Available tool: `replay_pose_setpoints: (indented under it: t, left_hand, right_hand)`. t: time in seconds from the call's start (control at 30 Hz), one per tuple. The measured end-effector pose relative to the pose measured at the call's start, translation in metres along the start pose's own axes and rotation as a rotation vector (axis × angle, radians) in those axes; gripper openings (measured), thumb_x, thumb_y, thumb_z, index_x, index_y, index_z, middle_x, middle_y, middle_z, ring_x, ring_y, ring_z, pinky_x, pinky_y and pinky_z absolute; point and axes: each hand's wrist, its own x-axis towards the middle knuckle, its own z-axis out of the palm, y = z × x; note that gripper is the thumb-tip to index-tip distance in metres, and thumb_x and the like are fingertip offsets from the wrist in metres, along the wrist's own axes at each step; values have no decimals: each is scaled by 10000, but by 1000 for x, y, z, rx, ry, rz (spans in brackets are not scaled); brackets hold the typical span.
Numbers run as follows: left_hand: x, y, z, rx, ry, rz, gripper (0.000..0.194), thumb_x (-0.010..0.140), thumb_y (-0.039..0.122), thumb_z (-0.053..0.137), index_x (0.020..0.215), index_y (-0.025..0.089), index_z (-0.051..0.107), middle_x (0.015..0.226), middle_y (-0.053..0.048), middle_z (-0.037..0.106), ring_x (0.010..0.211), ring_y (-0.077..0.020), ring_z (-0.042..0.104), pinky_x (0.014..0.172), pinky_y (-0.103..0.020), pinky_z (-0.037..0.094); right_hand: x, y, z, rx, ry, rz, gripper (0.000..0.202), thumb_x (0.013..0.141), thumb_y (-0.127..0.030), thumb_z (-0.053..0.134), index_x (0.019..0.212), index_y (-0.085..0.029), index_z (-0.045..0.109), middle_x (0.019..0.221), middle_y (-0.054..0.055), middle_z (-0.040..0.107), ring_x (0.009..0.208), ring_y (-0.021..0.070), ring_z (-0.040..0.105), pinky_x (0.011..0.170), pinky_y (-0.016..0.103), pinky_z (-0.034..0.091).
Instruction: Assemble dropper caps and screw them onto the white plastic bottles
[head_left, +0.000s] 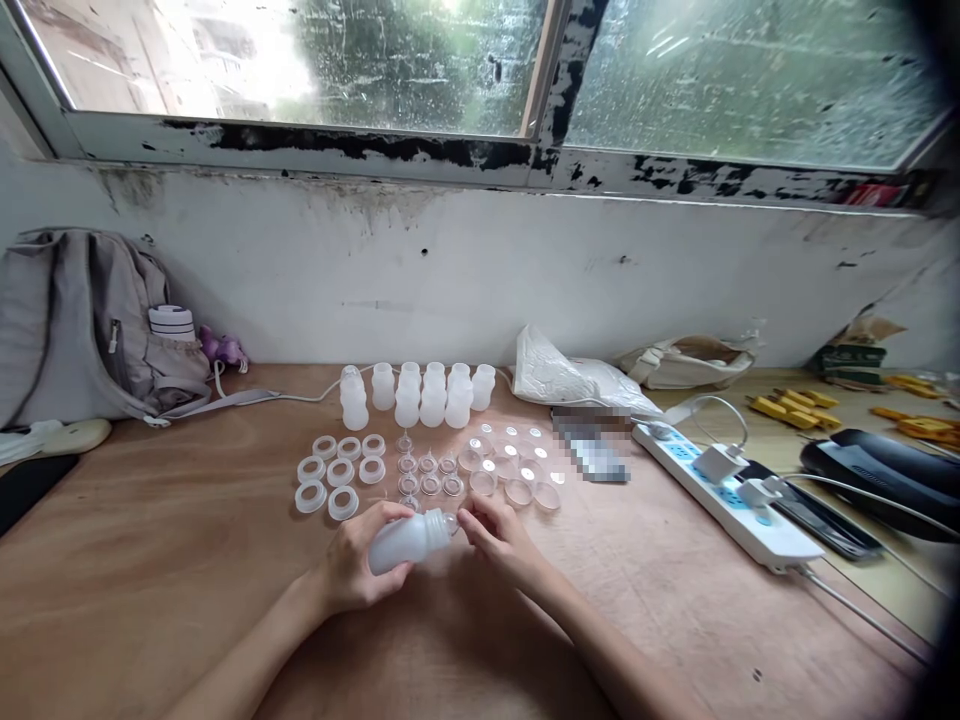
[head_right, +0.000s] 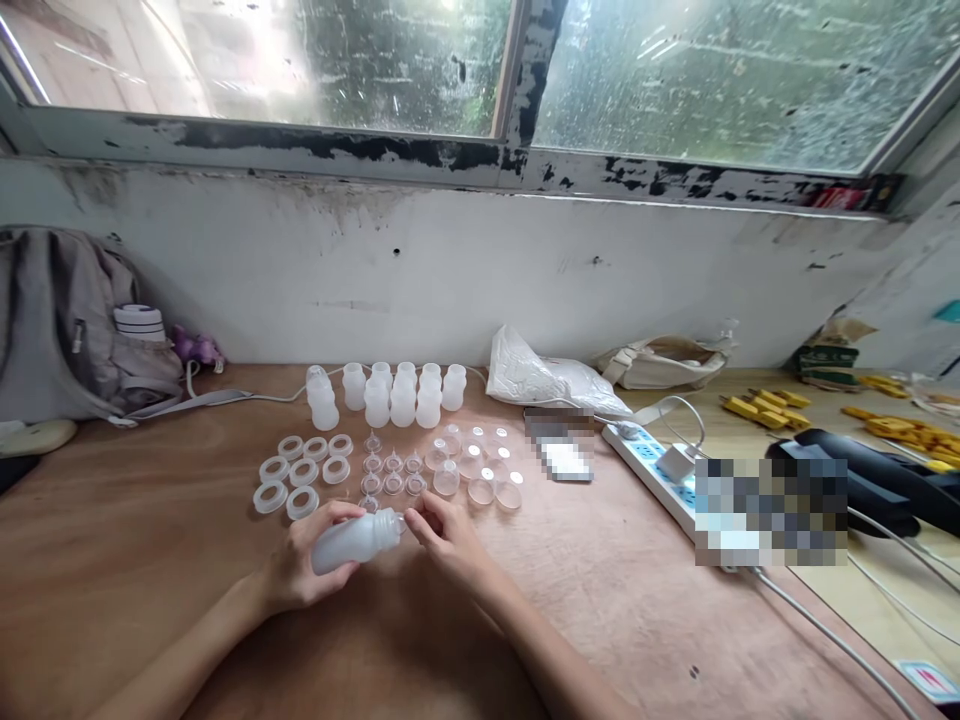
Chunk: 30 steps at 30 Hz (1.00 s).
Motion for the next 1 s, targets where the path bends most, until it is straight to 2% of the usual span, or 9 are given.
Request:
replay_pose_setpoints:
  t: [0.1, 0.3, 0.5, 0.6, 0.8, 0.9, 1.0]
  left_hand:
    - [0, 1, 0, 0, -11, 13, 438, 663, 191, 564, 1078, 221, 424, 1018, -49, 578, 915, -190, 566, 781, -296, 465]
    - [-2, 3, 1, 10, -29, 34, 474, 658, 181, 562, 1105, 235, 413, 1050, -45, 565, 934, -189, 559, 805, -293, 457]
    - [0, 6, -3, -14, -34, 28, 459, 648, 165, 571, 1079, 223, 425, 1009, -46, 578, 912, -188, 566, 783, -290, 468]
    - [0, 6, -3, -24, -44, 64, 473, 645, 159, 570, 1088, 216, 415, 1007, -55, 576, 902, -189, 569, 766, -289, 474]
    - [-3, 3, 0, 24, -2, 176, 506, 660, 148, 547, 1142, 207, 404, 1072, -81, 544, 981, -210, 533, 833, -324, 442]
    - [-1, 6, 2, -97, 13, 27, 460, 675, 193, 563, 1110, 201, 414, 1062, -86, 540, 940, -208, 541, 805, -327, 445]
    - [2, 8, 9, -386, 25, -200, 417, 697, 301, 559, 1062, 171, 403, 949, -81, 575, 806, -186, 566, 675, -283, 464]
  right_hand:
    - [-1, -2, -2, 7, -44, -10, 331, 829, -410, 424, 591, -180, 423, 527, -37, 393, 487, 92, 335, 458, 216, 242]
    - [-1, -1, 3, 32, -52, 30, 427, 850, -430, 367, 514, -169, 398, 485, -42, 320, 458, 81, 290, 434, 217, 215]
    - [-1, -4, -3, 16, -129, -17, 313, 837, -401, 420, 621, -176, 439, 548, -34, 412, 507, 90, 361, 466, 209, 268]
    - [-3, -8, -4, 81, -158, 29, 354, 844, -416, 402, 584, -175, 396, 544, -41, 367, 493, 80, 331, 447, 202, 251]
    - [-2, -1, 2, 234, -168, 141, 410, 825, -461, 417, 538, -175, 353, 476, -57, 301, 428, 64, 275, 399, 208, 195]
    - [-1, 1, 4, 330, -100, 128, 371, 820, -459, 428, 582, -177, 387, 476, -62, 335, 393, 57, 300, 387, 201, 214]
    - [-3, -4, 3, 423, -78, 78, 285, 770, -450, 515, 891, -197, 465, 622, -39, 446, 444, 73, 402, 393, 192, 281]
